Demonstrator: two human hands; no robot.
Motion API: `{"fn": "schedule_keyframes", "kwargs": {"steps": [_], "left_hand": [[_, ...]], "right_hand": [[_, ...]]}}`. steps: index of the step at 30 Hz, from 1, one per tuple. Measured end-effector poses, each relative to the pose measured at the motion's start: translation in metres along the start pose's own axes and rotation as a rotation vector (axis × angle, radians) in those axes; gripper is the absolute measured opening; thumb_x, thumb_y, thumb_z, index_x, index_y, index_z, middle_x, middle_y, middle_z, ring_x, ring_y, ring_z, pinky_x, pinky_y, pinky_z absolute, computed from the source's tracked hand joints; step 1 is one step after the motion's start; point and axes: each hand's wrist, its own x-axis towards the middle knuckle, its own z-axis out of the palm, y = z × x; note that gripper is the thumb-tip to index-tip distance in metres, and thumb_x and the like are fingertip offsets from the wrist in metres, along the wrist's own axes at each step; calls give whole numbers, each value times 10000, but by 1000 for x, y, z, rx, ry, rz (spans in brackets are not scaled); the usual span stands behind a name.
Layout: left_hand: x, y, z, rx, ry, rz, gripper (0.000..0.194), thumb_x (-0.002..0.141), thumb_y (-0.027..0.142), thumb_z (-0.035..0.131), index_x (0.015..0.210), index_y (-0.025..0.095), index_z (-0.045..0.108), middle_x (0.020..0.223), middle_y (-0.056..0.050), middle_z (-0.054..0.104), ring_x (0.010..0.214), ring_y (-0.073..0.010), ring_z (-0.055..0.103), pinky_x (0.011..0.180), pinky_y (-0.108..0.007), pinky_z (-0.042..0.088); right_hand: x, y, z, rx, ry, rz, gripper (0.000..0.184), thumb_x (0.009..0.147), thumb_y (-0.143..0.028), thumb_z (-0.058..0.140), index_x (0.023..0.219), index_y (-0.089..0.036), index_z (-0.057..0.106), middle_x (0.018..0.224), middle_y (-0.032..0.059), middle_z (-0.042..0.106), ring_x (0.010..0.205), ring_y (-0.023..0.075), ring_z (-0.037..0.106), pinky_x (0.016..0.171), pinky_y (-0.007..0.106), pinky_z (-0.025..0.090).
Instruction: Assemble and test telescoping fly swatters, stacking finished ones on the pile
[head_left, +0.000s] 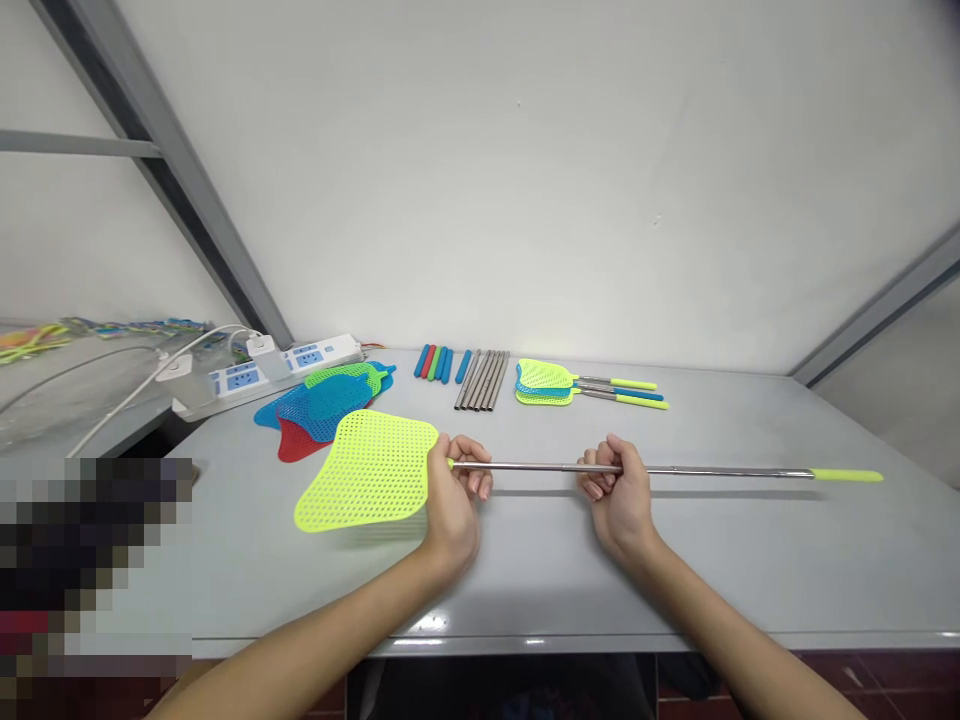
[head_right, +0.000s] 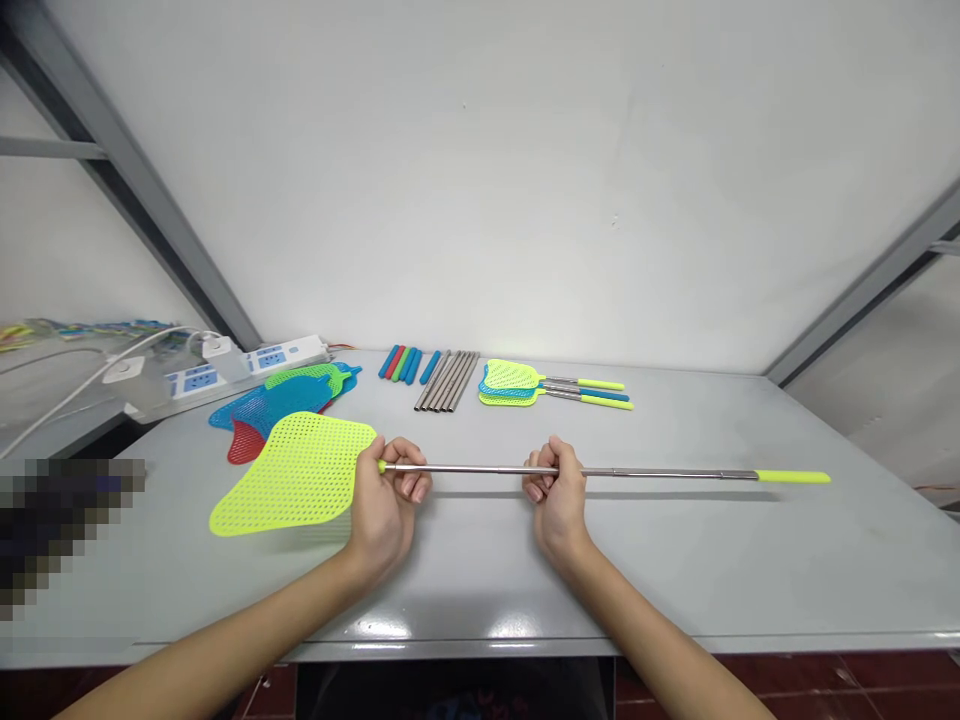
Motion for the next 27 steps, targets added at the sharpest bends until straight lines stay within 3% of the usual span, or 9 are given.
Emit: {"fn": "schedule_keyframes", "kwargs": {"steps": [4, 10, 14, 21, 27], "left_hand": [[6, 2, 1, 28, 32, -9, 369, 787, 360, 339, 509, 147, 454, 441, 48, 313, 336, -41, 294, 346, -182, 260], [10, 2, 0, -61, 43, 7, 301, 749, 481, 404, 705, 187, 457, 433, 83, 265, 310, -45, 290, 334, -167, 251], [12, 5, 2, -52, 35, 87, 286, 760, 460, 407, 709, 181, 447, 444, 79, 273, 321, -42, 275, 326, -160, 243], [12, -1, -1, 87, 50, -15, 284, 769, 404, 385, 606, 175, 431, 450, 68, 290, 325, -37, 294, 336, -159, 251], [4, -6, -1, 146, 19, 8, 289, 773, 408, 371, 605, 177, 415, 476, 63, 301, 348, -37, 285, 356, -165, 255]], "right_hand": [[-2, -1, 3, -49, 16, -46, 400, 742, -292, 432, 408, -164, 252, 388, -60, 209, 365, 60, 214, 367, 221, 180], [-3, -2, 5, -83, 61, -128, 400, 747, -284, 449, 415, -163, 262, 387, -63, 223, 361, 56, 216, 368, 223, 176], [-1, -1, 4, -39, 67, -40, 363, 731, -285, 468, 441, -166, 285, 408, -70, 230, 355, 48, 203, 358, 214, 186], [3, -1, -1, 5, 61, 100, 362, 717, -282, 431, 442, -175, 223, 391, -72, 188, 321, 51, 212, 335, 210, 171], [6, -3, -4, 49, 54, 173, 359, 711, -280, 422, 443, -175, 208, 377, -70, 188, 312, 53, 224, 336, 211, 155]]}}
